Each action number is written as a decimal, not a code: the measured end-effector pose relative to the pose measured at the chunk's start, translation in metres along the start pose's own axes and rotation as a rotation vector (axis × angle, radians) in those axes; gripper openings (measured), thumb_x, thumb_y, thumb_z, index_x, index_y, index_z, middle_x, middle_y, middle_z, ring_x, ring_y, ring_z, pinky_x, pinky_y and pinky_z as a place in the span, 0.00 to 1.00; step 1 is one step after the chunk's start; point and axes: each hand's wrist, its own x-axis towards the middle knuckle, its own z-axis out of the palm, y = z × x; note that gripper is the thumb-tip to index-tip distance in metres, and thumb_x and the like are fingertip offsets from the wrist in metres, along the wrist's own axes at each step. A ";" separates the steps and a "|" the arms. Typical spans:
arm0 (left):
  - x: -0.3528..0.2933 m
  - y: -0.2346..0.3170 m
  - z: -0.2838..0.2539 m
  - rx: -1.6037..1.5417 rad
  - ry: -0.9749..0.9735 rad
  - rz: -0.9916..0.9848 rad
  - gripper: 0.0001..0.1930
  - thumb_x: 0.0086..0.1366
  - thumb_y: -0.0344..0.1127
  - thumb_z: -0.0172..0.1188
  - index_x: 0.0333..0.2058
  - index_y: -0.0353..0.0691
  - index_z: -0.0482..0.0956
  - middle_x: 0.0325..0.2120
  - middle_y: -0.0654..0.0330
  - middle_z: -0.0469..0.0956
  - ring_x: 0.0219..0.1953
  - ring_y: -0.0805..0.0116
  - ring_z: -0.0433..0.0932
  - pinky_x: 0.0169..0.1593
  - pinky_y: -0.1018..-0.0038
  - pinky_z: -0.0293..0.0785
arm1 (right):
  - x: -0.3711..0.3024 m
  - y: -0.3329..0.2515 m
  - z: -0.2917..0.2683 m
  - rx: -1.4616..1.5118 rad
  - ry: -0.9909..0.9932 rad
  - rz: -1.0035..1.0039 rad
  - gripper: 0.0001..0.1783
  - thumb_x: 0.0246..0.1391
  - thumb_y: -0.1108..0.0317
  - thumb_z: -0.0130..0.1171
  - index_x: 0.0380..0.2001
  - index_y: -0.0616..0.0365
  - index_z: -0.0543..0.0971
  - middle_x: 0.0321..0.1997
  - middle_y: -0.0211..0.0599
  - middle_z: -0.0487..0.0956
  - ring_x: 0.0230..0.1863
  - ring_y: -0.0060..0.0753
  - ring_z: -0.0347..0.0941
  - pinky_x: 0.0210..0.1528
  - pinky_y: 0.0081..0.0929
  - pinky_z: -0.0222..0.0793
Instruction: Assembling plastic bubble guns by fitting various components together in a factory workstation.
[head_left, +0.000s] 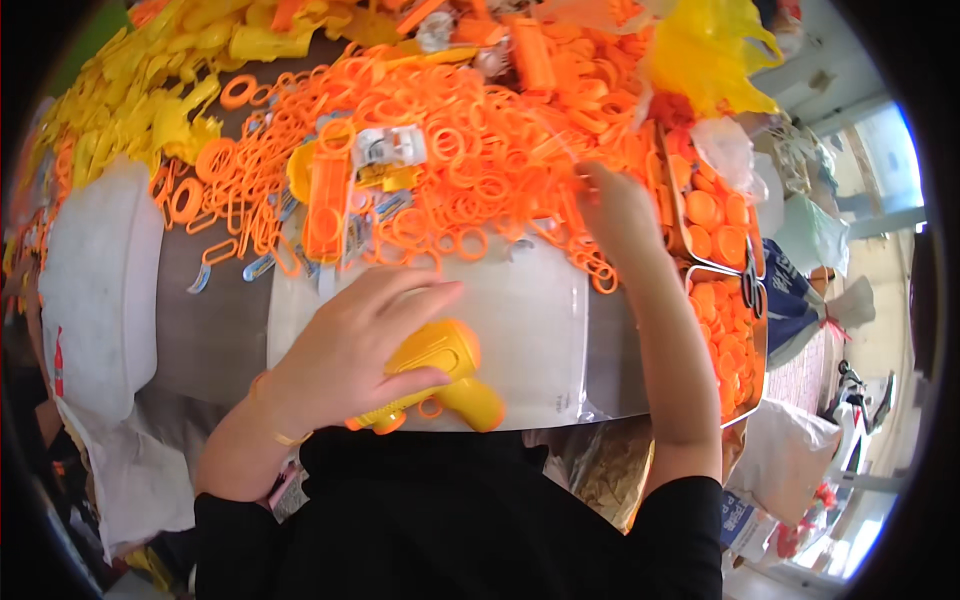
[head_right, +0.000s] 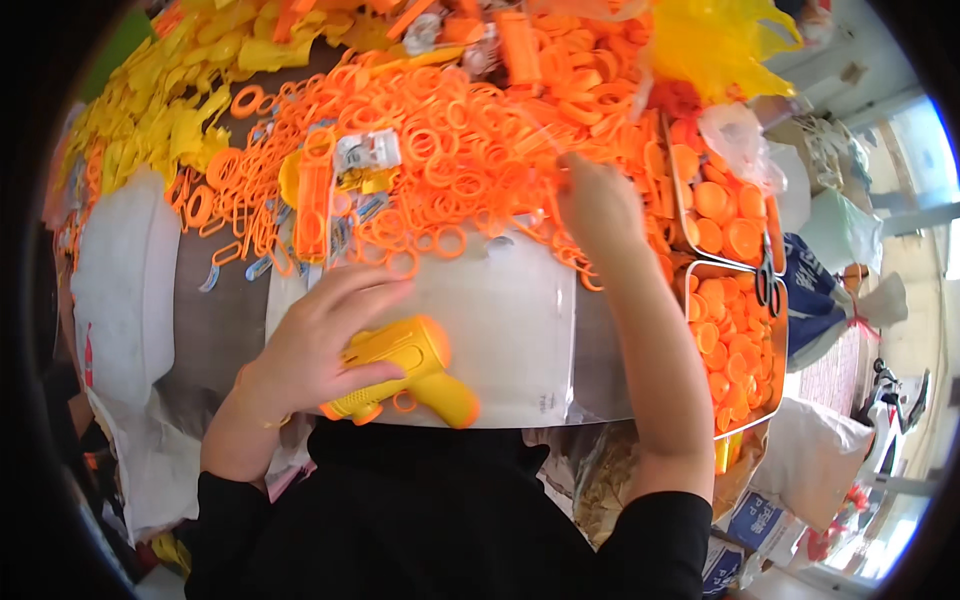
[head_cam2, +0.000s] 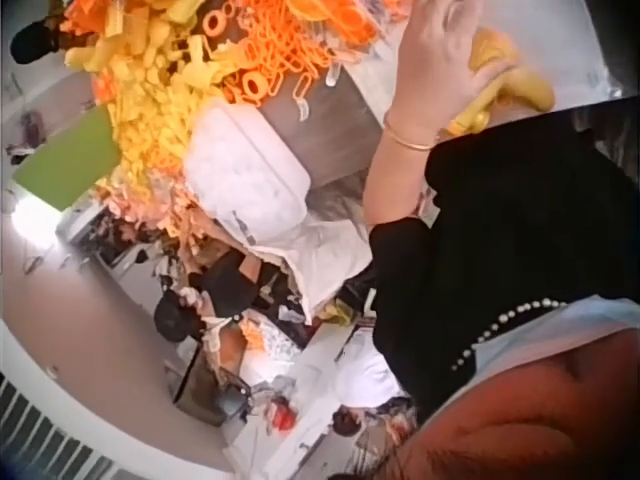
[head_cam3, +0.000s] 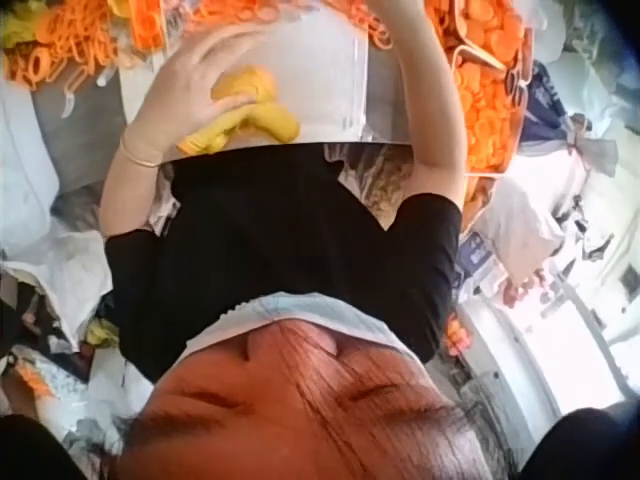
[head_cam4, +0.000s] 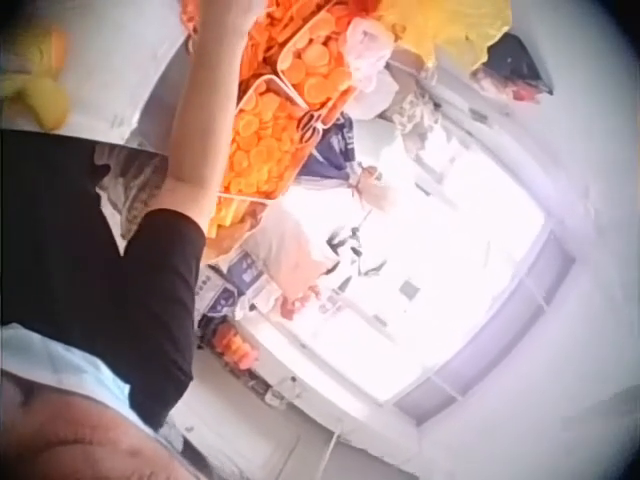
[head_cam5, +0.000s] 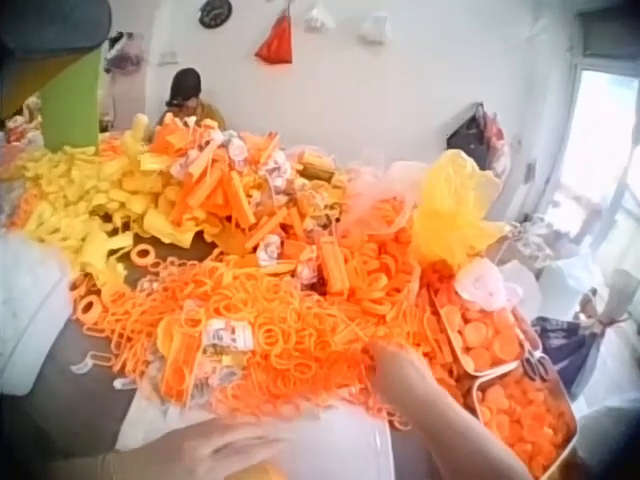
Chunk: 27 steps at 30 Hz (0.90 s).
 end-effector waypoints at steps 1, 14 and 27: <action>-0.012 0.002 -0.003 0.002 0.050 -0.059 0.37 0.46 0.46 0.70 0.53 0.35 0.67 0.46 0.51 0.69 0.49 0.52 0.69 0.51 0.63 0.67 | -0.013 -0.002 -0.009 0.023 0.100 -0.099 0.14 0.50 0.63 0.59 0.41 0.54 0.78 0.32 0.43 0.79 0.39 0.43 0.74 0.42 0.36 0.69; -0.045 0.005 0.009 -0.174 -0.014 -0.417 0.42 0.42 0.43 0.72 0.54 0.36 0.61 0.35 0.54 0.71 0.40 0.56 0.72 0.44 0.67 0.70 | -0.087 -0.101 0.009 0.632 -0.513 -0.560 0.10 0.54 0.67 0.56 0.38 0.59 0.80 0.28 0.38 0.77 0.34 0.37 0.74 0.40 0.28 0.70; -0.044 0.002 0.017 0.054 -0.103 -0.248 0.36 0.44 0.48 0.69 0.48 0.33 0.68 0.37 0.57 0.74 0.38 0.61 0.73 0.42 0.69 0.71 | -0.098 -0.091 0.006 0.415 -0.467 -0.848 0.36 0.38 0.54 0.70 0.48 0.65 0.72 0.44 0.47 0.75 0.49 0.48 0.69 0.53 0.37 0.66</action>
